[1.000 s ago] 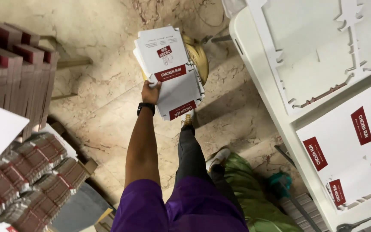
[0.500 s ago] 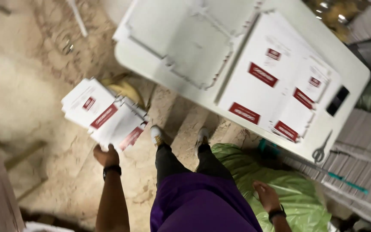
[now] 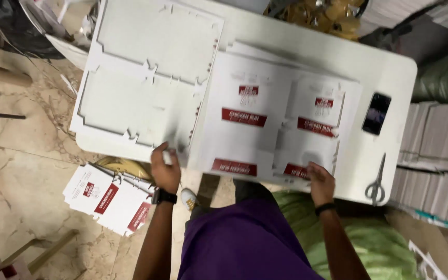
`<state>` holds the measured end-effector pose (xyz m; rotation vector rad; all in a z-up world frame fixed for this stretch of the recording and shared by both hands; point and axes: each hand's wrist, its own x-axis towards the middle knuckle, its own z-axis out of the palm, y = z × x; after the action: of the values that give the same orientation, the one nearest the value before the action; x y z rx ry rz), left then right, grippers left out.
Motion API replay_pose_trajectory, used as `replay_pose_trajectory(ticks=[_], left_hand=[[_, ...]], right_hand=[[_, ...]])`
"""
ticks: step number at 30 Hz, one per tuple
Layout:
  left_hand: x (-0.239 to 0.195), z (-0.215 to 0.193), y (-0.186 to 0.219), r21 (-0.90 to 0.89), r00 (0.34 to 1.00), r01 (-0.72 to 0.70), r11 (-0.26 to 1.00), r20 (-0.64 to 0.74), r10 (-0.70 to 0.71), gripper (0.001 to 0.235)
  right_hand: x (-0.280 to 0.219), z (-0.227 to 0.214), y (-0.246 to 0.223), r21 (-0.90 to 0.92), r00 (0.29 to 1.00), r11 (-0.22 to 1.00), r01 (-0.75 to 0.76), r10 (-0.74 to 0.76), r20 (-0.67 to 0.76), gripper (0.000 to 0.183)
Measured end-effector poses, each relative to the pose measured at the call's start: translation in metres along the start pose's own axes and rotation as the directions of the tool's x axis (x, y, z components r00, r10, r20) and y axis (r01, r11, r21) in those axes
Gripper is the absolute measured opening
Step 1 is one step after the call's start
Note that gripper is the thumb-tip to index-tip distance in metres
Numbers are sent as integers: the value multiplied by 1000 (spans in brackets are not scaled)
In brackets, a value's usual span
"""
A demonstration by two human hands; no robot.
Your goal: Removing die-cut waste from printed cardboard box templates and stacking the prepared blanks on a table.
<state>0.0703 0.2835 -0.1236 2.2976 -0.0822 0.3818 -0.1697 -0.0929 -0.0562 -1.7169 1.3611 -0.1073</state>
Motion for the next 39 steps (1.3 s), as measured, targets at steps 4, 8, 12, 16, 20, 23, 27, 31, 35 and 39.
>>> replay_pose_trajectory(ticks=[4, 8, 12, 16, 20, 23, 27, 31, 35, 39], left_hand=[[50, 79, 92, -44, 955, 134, 990, 271, -117, 34], [83, 162, 94, 134, 901, 147, 980, 390, -189, 37], [91, 208, 75, 298, 839, 196, 934, 442, -317, 34], [97, 207, 80, 341, 828, 211, 916, 436, -353, 34], [116, 201, 77, 378, 778, 165, 911, 518, -356, 31], [164, 210, 73, 447, 776, 66, 892, 539, -328, 27], [253, 248, 76, 415, 873, -40, 909, 457, -170, 18], [316, 307, 65, 395, 838, -107, 913, 530, -131, 25], [339, 347, 70, 472, 702, -146, 869, 668, -245, 58], [331, 357, 76, 345, 765, -102, 933, 627, -149, 37]], right_hand=[[85, 28, -60, -58, 979, 998, -11, 22, 201, 51], [141, 62, -104, -149, 947, 976, 161, -110, 302, 49], [170, 79, -114, -222, 945, 961, 163, -87, 316, 52], [175, 98, -123, -238, 945, 969, 67, 15, 327, 61], [179, 117, -122, -186, 965, 982, -16, 63, 254, 62], [183, 119, -118, -140, 974, 987, -78, 105, 201, 58], [180, 124, -133, -100, 980, 989, -113, 128, 154, 56], [170, 132, -136, -149, 995, 988, -40, 53, 81, 59], [171, 142, -139, -158, 1000, 987, 6, -8, -11, 50], [172, 145, -136, -139, 998, 990, -12, 3, -65, 43]])
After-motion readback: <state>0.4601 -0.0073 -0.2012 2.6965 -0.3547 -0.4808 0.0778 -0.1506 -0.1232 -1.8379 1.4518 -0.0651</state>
